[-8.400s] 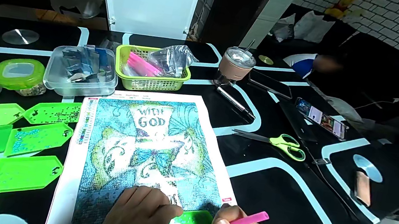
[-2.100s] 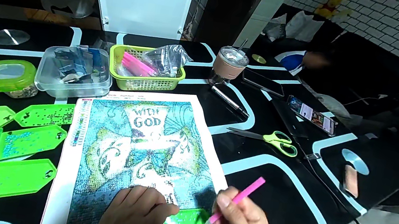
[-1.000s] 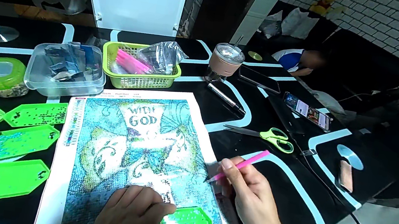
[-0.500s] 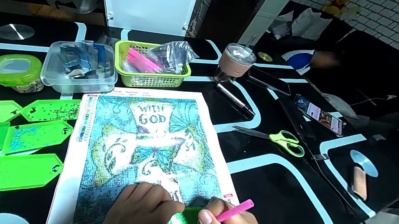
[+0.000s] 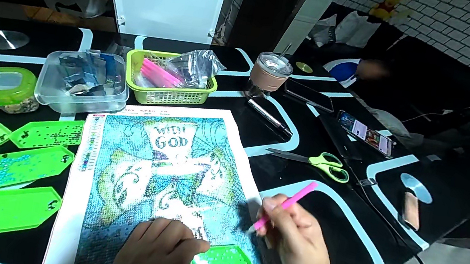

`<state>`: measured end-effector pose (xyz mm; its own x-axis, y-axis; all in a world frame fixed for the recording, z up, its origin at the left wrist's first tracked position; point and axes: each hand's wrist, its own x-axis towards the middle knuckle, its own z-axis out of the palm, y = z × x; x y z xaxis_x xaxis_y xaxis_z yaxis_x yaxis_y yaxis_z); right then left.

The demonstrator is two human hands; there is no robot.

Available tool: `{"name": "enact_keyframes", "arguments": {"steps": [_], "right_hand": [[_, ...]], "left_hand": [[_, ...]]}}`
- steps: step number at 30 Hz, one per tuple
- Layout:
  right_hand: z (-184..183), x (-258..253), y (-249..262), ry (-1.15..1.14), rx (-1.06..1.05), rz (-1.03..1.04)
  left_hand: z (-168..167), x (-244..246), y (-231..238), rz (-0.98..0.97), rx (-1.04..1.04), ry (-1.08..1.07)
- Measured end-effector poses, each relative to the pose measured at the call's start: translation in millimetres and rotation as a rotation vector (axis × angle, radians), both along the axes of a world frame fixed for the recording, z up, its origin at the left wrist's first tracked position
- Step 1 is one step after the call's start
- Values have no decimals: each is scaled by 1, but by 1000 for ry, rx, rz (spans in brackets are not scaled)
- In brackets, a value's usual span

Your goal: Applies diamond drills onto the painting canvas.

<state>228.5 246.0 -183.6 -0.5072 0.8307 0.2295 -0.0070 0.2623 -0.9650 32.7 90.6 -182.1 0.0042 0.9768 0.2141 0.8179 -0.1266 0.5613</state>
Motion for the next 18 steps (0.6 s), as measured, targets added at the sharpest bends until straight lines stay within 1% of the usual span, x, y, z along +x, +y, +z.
{"name": "enact_keyframes", "arguments": {"steps": [1,3,8,18], "right_hand": [[0,1,8,-29,25,-39],[-5,2,19,-65,107,-52],[-14,0,17,-86,202,-67],[-17,0,17,-133,287,-60]], "left_hand": [[1,0,0,-3,-6,-6],[2,0,0,-12,-18,-11],[4,-1,0,-14,-40,-11],[3,-1,-1,-10,-38,5]]}}
